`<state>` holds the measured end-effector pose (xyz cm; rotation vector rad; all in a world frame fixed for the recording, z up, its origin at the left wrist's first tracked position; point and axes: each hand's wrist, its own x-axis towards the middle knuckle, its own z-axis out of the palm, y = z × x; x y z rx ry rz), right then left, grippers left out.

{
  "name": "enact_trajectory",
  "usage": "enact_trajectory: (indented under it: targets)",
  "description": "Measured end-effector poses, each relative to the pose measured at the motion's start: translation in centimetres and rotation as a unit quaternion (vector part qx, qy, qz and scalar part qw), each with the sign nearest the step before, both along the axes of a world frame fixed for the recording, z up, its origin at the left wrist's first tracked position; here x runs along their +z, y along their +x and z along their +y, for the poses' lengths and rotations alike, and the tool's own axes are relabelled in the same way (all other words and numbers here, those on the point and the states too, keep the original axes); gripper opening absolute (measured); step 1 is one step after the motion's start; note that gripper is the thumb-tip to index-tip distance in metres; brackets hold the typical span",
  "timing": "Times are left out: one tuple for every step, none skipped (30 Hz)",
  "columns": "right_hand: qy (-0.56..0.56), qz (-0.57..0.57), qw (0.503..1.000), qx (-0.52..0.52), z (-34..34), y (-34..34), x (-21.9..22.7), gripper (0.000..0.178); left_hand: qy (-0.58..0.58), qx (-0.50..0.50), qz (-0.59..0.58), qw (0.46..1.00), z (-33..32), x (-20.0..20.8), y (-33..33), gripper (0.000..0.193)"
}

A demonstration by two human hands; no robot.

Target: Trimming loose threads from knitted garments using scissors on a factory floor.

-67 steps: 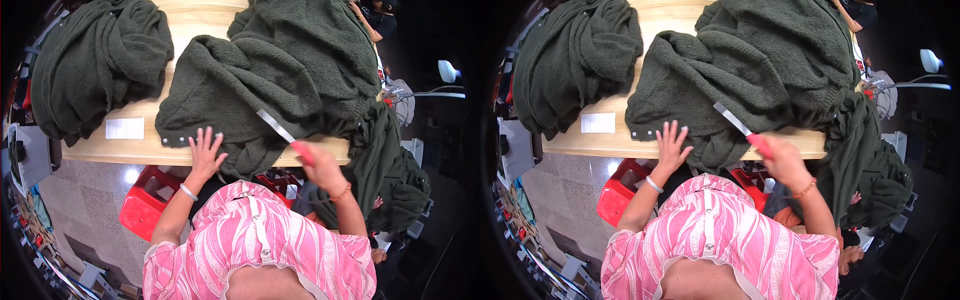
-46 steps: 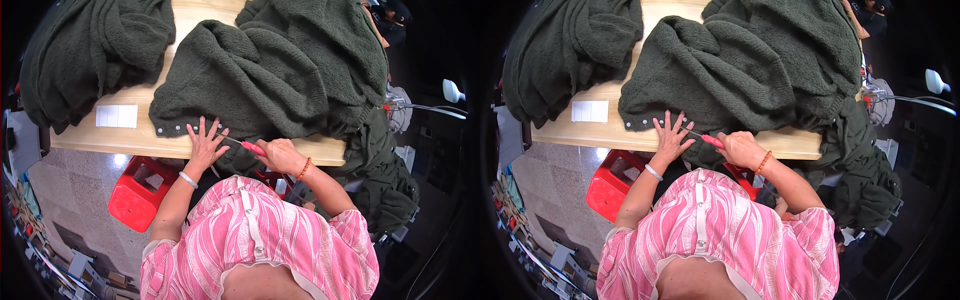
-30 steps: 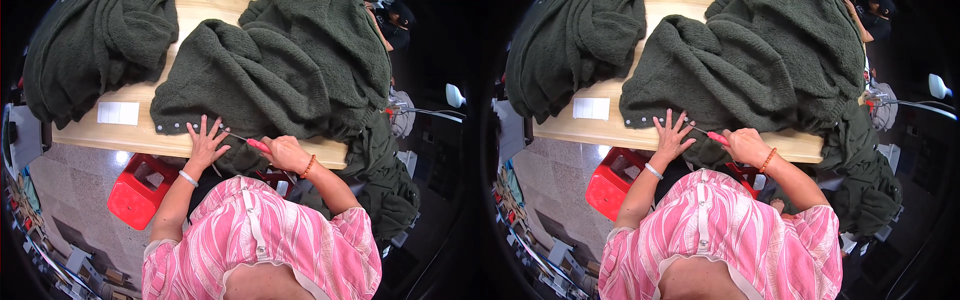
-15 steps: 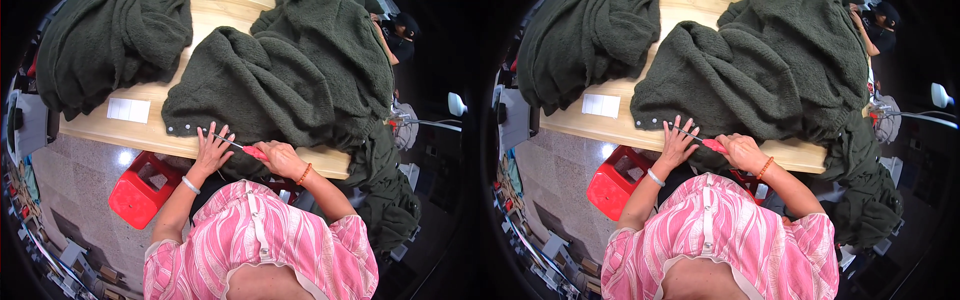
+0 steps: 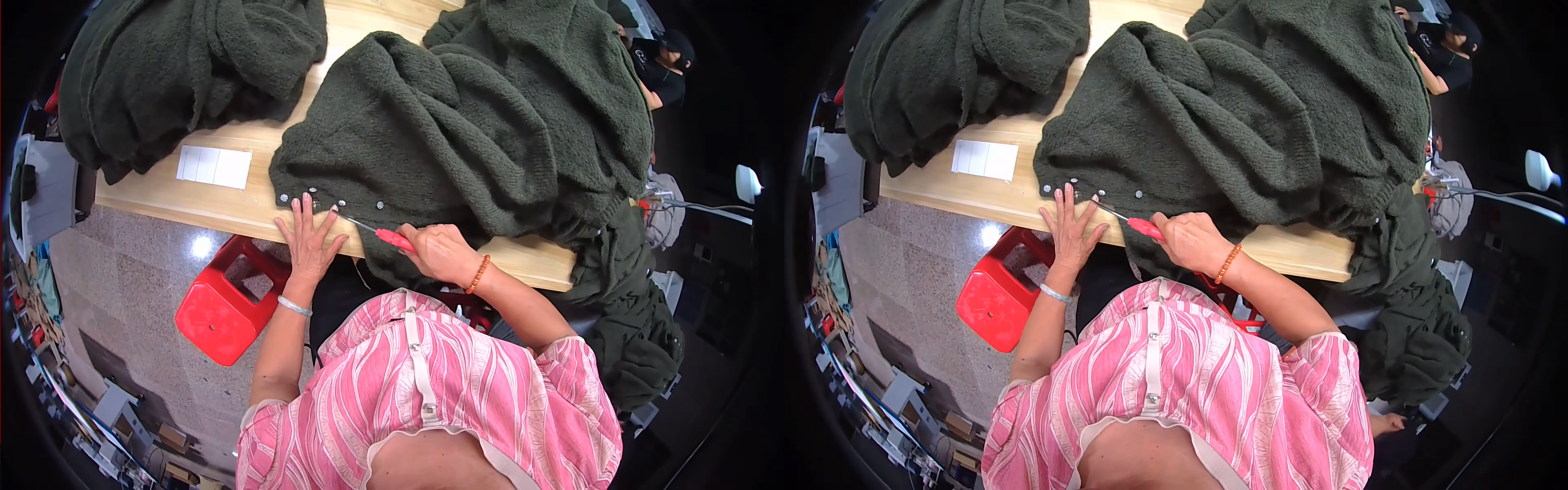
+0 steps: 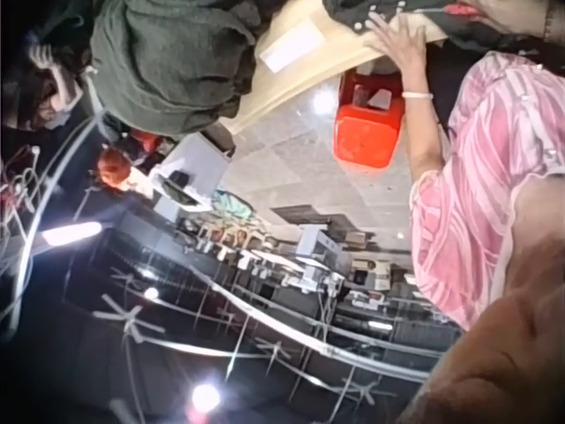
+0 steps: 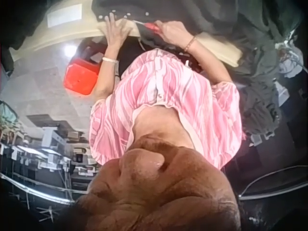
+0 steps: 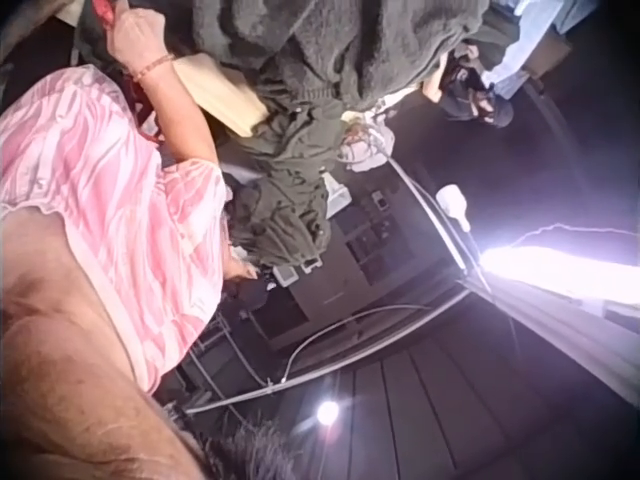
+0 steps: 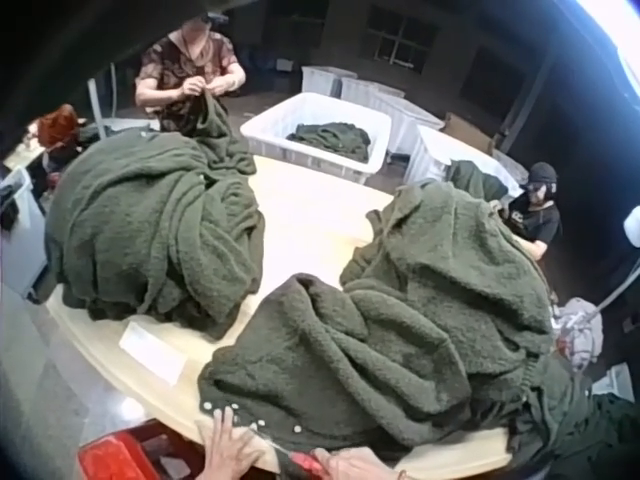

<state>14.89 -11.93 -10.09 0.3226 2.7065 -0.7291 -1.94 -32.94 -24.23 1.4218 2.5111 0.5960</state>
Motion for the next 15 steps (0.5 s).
enact_trajectory:
  targets:
    - [0.006,0.001,1.000,0.004,-0.1,-0.5,0.2,0.024,0.004,-0.001,-0.006,1.000,0.0,0.0,-0.1,0.063]
    - [0.007,0.000,1.000,0.006,-0.3,-1.1,0.4,0.024,0.005,0.000,-0.006,1.000,0.0,0.0,-0.2,0.063]
    - [0.015,0.010,1.000,0.011,-0.5,-1.9,0.7,0.023,0.002,-0.004,-0.008,1.000,0.0,0.0,-0.3,0.061]
    - [0.022,0.019,0.999,0.016,-0.7,-2.6,0.7,0.023,0.000,-0.008,-0.009,1.000,-0.1,0.0,-0.4,0.059]
    - [0.023,0.020,0.999,0.016,-0.8,-3.2,0.6,0.023,0.001,-0.008,-0.007,1.000,-0.1,-0.1,-0.4,0.059]
    - [0.028,0.028,0.999,0.014,-1.0,-3.9,0.4,0.022,0.007,-0.010,-0.007,1.000,-0.2,-0.2,-0.4,0.059]
    - [0.033,0.035,0.999,0.012,-1.0,-4.4,0.3,0.022,0.013,-0.013,-0.007,1.000,-0.2,-0.2,-0.5,0.058]
    - [0.030,0.036,0.999,0.009,-1.0,-4.7,0.0,0.022,0.013,-0.013,-0.007,1.000,-0.1,0.0,-0.6,0.058]
    - [0.029,0.036,0.999,0.009,-1.0,-4.7,-0.2,0.022,0.007,-0.012,-0.010,1.000,0.1,0.1,-0.5,0.058]
    - [0.036,0.031,0.999,0.003,-0.7,-4.4,-0.5,0.023,0.001,-0.012,-0.013,1.000,0.2,0.3,-0.5,0.057]
    - [0.042,0.025,0.999,-0.001,-0.4,-4.1,-0.6,0.023,0.001,-0.009,-0.014,1.000,0.1,0.3,-0.5,0.057]
    - [0.036,0.024,0.999,-0.007,-0.3,-3.8,-0.3,0.024,-0.003,-0.011,-0.010,1.000,0.0,0.2,-0.5,0.058]
    - [0.035,0.023,0.999,-0.004,-0.3,-3.7,-0.2,0.024,-0.007,-0.013,-0.006,1.000,-0.2,0.2,-0.5,0.058]
    - [0.037,0.009,0.999,0.000,-0.3,-3.6,-0.1,0.023,-0.007,-0.012,-0.008,1.000,-0.2,0.2,-0.5,0.058]
    - [0.038,-0.004,0.999,0.004,-0.3,-3.5,0.0,0.023,-0.003,-0.011,-0.010,1.000,-0.2,0.3,-0.5,0.057]
